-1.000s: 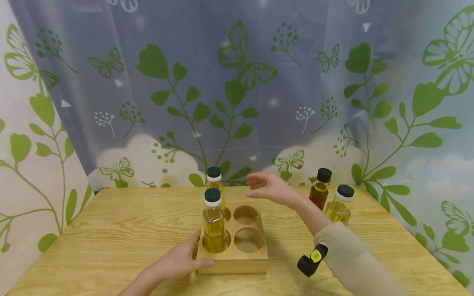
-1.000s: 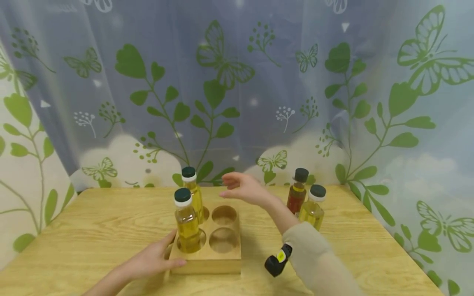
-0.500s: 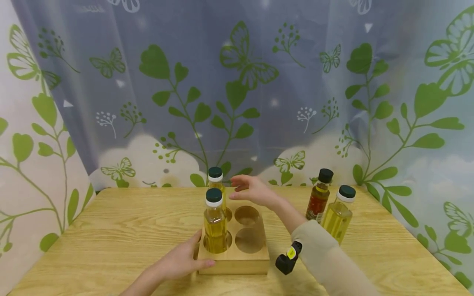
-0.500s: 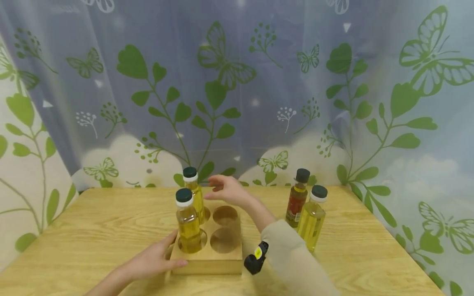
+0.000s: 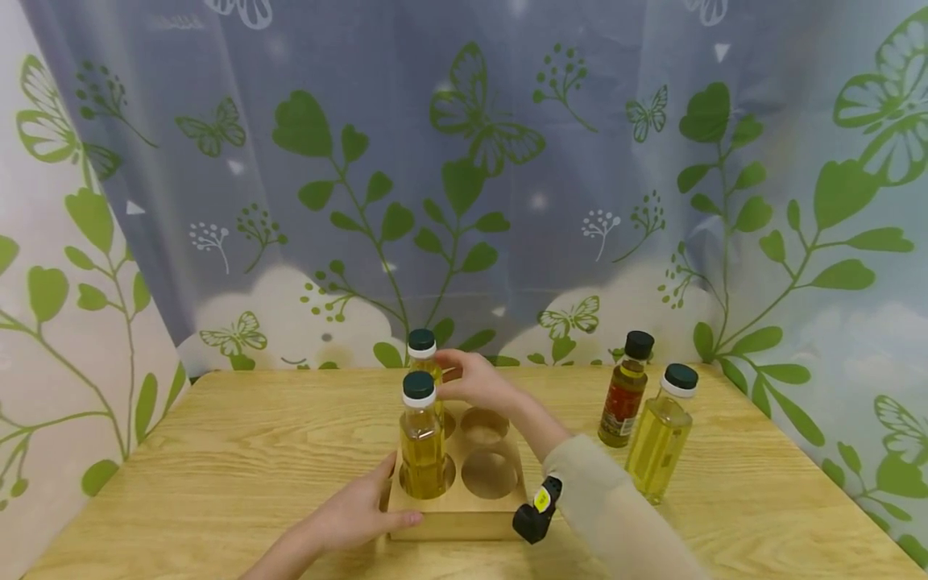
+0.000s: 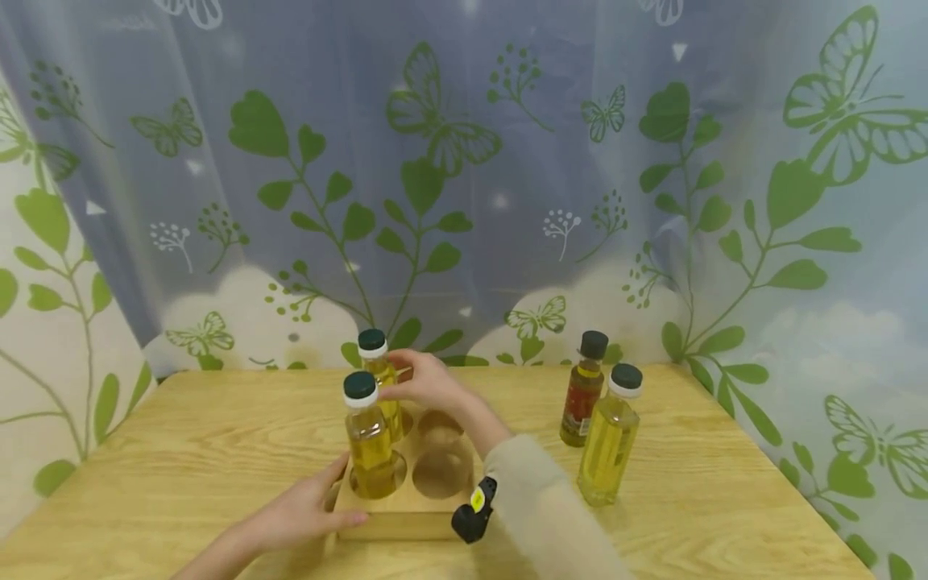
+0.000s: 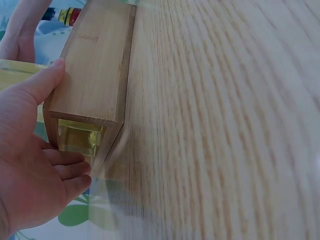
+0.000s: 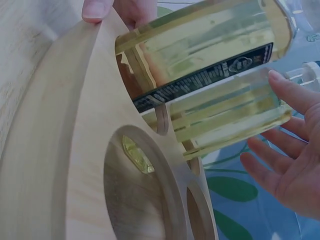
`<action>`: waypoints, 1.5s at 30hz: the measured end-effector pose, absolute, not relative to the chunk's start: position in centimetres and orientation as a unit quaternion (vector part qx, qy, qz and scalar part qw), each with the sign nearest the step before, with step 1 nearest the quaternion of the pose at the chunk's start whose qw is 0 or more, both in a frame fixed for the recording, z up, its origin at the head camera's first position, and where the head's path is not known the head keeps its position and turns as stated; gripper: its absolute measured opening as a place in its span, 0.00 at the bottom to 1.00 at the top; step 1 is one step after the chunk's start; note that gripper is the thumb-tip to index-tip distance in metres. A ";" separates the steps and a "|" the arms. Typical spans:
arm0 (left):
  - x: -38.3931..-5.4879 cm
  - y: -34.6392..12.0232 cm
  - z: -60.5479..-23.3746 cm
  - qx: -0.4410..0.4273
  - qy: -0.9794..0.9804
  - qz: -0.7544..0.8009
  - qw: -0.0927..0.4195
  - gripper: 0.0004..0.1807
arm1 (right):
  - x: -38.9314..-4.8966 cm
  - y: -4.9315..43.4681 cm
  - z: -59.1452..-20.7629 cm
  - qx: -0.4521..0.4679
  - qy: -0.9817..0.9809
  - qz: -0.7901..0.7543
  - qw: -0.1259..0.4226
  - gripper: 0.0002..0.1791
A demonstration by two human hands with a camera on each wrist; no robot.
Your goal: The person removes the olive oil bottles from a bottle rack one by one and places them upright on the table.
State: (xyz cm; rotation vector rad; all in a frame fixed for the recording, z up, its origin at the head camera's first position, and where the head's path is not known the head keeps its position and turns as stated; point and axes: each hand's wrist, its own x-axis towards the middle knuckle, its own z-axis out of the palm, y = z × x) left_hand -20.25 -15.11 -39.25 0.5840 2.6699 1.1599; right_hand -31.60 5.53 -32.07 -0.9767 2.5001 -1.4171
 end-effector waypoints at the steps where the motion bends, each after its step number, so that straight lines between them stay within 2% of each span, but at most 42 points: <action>1: -20.2 -15.1 -39.2 0.196 0.896 0.389 0.086 0.55 | -31.6 5.4 -32.1 -0.322 0.824 -0.464 0.053 0.30; 6: -20.2 -15.1 -39.3 0.195 0.898 0.385 0.083 0.55 | -31.4 4.8 -32.2 -0.319 0.831 -0.454 0.042 0.29; 13: -20.5 -15.0 -39.5 0.180 0.897 0.392 0.101 0.55 | -31.2 4.6 -32.3 -0.307 0.856 -0.416 -0.003 0.26; 20: -20.3 -15.0 -39.4 0.179 0.899 0.387 0.096 0.55 | -30.7 4.9 -32.2 -0.274 0.867 -0.415 -0.040 0.28; 34: -20.2 -15.0 -39.7 0.185 0.900 0.385 0.082 0.55 | -30.6 6.7 -29.6 -0.227 0.868 -0.439 -0.047 0.35; 45: -20.1 -15.0 -39.6 0.183 0.907 0.372 0.075 0.56 | -30.4 10.7 -26.4 -0.211 0.862 -0.461 -0.029 0.40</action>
